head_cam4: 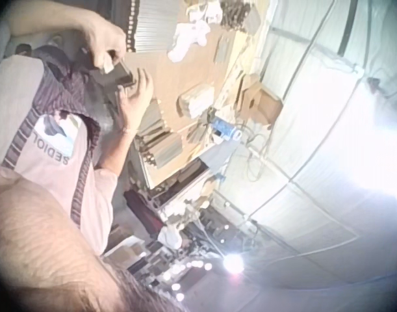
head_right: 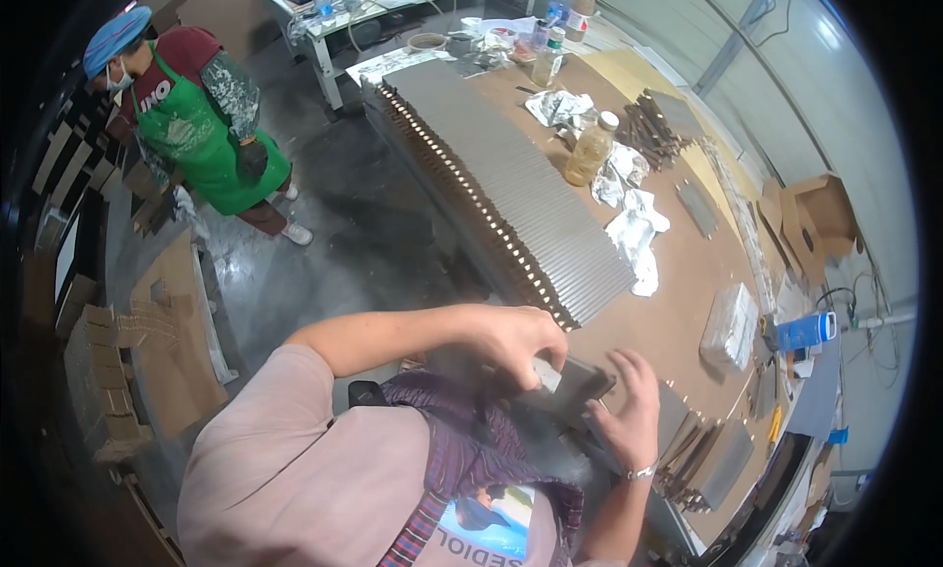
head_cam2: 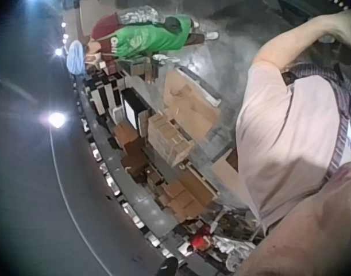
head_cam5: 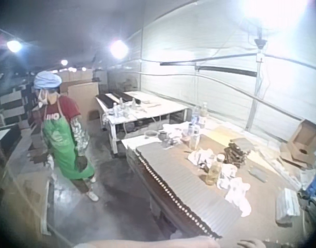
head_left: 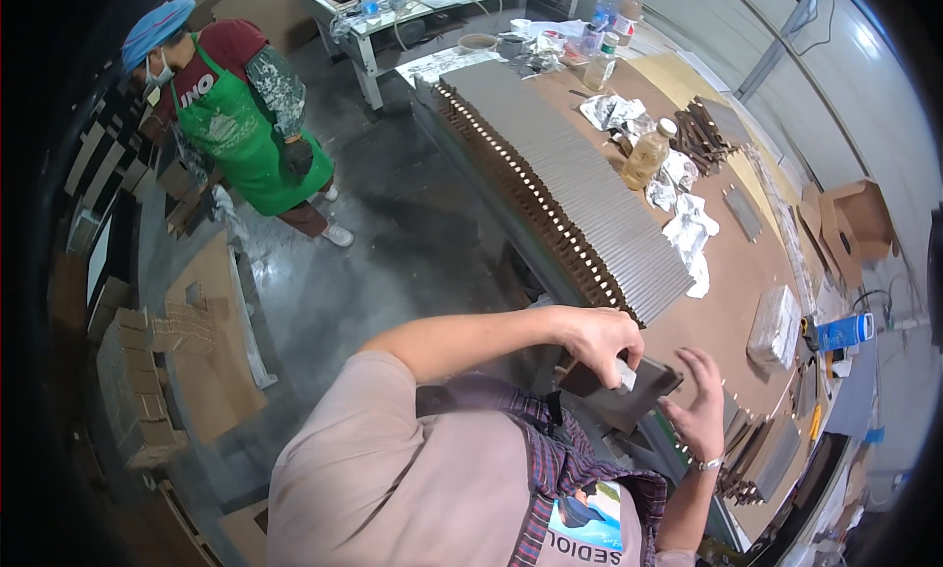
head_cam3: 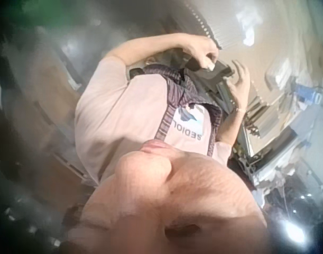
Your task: The person wipes individual wooden panels using a cloth. The person picks up a panel from a stack, wipes its surfaces and edges, and places it into another stack.
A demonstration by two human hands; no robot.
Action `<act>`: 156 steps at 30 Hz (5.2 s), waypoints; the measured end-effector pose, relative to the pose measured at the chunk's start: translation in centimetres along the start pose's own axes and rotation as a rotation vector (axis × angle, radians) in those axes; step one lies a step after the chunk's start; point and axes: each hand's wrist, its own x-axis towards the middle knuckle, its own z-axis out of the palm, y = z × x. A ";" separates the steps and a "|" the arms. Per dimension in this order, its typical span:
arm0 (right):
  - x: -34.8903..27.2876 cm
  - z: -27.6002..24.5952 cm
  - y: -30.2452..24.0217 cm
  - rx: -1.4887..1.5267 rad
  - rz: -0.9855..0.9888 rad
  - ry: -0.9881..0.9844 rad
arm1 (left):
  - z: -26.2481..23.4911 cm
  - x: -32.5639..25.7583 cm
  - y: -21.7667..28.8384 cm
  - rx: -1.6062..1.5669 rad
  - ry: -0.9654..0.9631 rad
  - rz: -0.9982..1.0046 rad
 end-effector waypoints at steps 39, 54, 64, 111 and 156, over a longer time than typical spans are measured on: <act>9.6 12.8 -9.7 0.755 0.167 -0.557 | -0.4 -16.2 -8.1 0.285 1.522 -0.499; 6.9 14.0 -8.0 1.224 0.316 -0.305 | 4.3 -15.3 -8.1 -1.146 0.789 0.047; 9.8 13.7 -7.9 1.135 0.191 -0.312 | 4.7 -15.1 -7.9 -0.990 0.828 -0.049; 19.2 19.5 -17.3 -0.278 -0.323 -0.275 | 5.0 -20.7 -11.9 -0.874 0.801 -0.121; 21.3 29.7 -32.0 0.584 -0.340 -0.571 | 0.3 -40.2 -12.9 -0.482 0.857 -0.242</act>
